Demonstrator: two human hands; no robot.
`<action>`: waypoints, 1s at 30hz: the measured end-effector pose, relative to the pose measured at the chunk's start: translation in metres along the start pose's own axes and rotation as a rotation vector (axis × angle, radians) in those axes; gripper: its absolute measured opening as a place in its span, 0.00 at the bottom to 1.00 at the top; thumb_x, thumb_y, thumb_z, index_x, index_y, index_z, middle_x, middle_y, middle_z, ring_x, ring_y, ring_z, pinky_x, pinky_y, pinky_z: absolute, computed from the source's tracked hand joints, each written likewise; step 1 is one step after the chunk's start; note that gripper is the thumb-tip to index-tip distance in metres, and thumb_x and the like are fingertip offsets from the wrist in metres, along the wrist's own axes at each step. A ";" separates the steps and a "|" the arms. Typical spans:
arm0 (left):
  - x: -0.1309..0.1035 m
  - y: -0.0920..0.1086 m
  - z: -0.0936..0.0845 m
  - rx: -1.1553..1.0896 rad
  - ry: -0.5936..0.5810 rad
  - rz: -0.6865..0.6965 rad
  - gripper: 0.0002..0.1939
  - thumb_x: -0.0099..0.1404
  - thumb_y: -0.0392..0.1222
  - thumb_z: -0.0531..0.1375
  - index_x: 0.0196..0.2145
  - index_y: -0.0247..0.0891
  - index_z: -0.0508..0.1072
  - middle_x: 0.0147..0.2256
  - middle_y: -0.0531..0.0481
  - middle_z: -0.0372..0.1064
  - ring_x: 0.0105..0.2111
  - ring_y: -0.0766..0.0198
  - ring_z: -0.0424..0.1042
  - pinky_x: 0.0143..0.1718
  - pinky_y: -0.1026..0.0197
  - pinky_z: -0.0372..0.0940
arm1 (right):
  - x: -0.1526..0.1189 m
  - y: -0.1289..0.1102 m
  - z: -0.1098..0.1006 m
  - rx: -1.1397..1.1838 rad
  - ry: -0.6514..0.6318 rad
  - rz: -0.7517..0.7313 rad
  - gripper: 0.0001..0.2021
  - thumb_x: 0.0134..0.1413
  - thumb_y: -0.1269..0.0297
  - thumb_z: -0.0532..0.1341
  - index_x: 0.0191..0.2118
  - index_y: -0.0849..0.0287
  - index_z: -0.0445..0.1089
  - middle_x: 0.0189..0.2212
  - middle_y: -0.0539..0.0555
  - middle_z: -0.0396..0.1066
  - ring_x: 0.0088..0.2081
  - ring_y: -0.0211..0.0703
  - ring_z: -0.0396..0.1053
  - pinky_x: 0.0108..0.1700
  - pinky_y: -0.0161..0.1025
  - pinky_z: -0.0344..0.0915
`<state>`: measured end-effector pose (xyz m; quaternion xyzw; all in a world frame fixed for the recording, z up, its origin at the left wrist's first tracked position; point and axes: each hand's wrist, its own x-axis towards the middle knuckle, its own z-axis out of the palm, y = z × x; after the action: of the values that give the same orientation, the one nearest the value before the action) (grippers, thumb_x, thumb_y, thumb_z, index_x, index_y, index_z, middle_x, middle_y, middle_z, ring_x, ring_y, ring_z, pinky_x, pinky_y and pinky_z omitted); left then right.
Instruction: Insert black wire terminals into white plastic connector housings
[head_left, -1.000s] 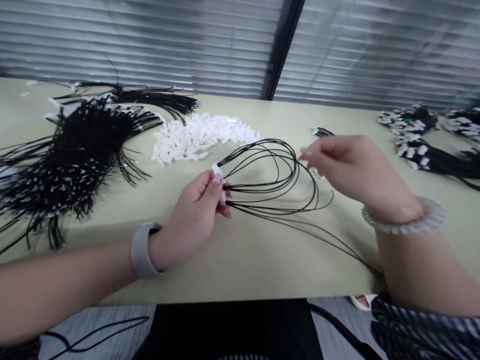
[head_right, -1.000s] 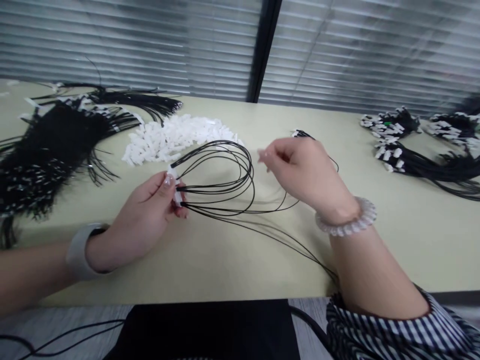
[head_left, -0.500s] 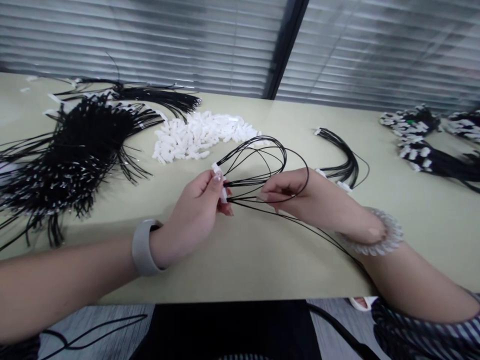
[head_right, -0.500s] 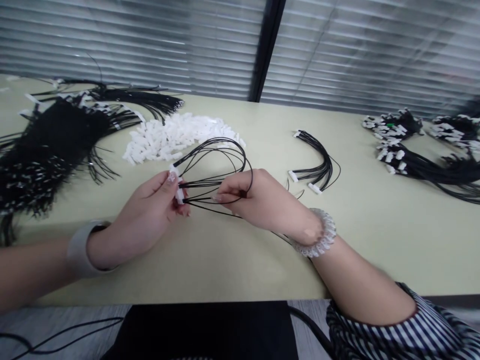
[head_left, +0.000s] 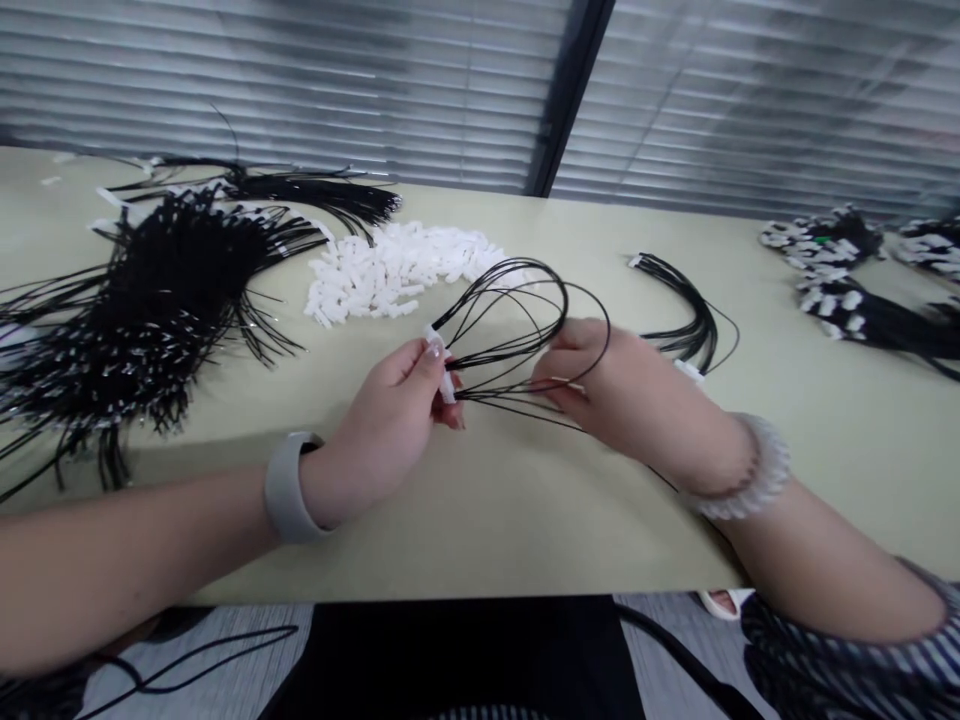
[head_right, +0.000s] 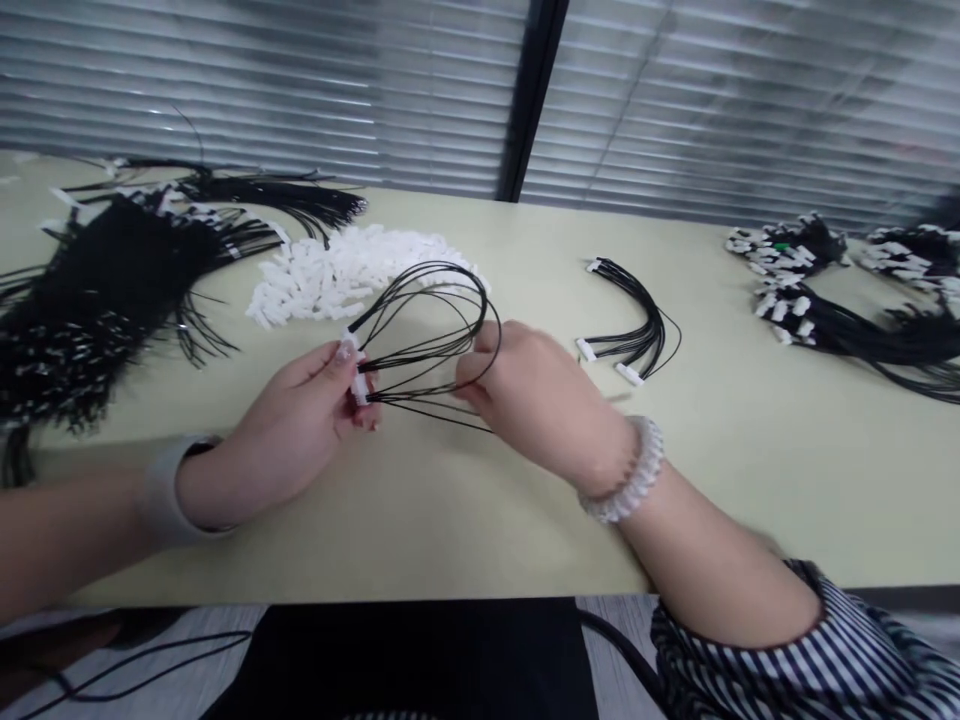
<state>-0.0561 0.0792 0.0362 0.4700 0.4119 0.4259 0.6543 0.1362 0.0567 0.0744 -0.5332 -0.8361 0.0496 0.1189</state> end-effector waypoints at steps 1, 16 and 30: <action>0.000 0.000 0.000 -0.006 0.009 0.002 0.11 0.62 0.46 0.53 0.28 0.36 0.63 0.23 0.55 0.57 0.21 0.72 0.61 0.23 0.68 0.63 | -0.002 0.002 -0.001 -0.182 0.084 0.011 0.08 0.52 0.67 0.53 0.28 0.60 0.69 0.26 0.54 0.67 0.29 0.37 0.62 0.29 0.35 0.54; 0.002 -0.006 -0.003 0.083 0.010 0.063 0.13 0.62 0.49 0.51 0.30 0.36 0.62 0.25 0.55 0.58 0.21 0.73 0.62 0.24 0.69 0.63 | -0.012 -0.016 -0.042 1.002 0.777 0.163 0.18 0.52 0.72 0.56 0.46 0.43 0.63 0.30 0.47 0.62 0.21 0.26 0.55 0.20 0.28 0.53; -0.011 0.002 -0.002 0.424 -0.144 0.118 0.15 0.64 0.50 0.47 0.30 0.36 0.61 0.25 0.56 0.58 0.21 0.74 0.63 0.25 0.70 0.61 | 0.000 -0.018 0.001 0.333 0.257 -0.045 0.06 0.53 0.69 0.55 0.30 0.63 0.69 0.25 0.46 0.66 0.27 0.24 0.60 0.31 0.24 0.57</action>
<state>-0.0614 0.0695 0.0391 0.6496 0.4159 0.3327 0.5425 0.1202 0.0491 0.0776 -0.4892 -0.8062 0.1159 0.3120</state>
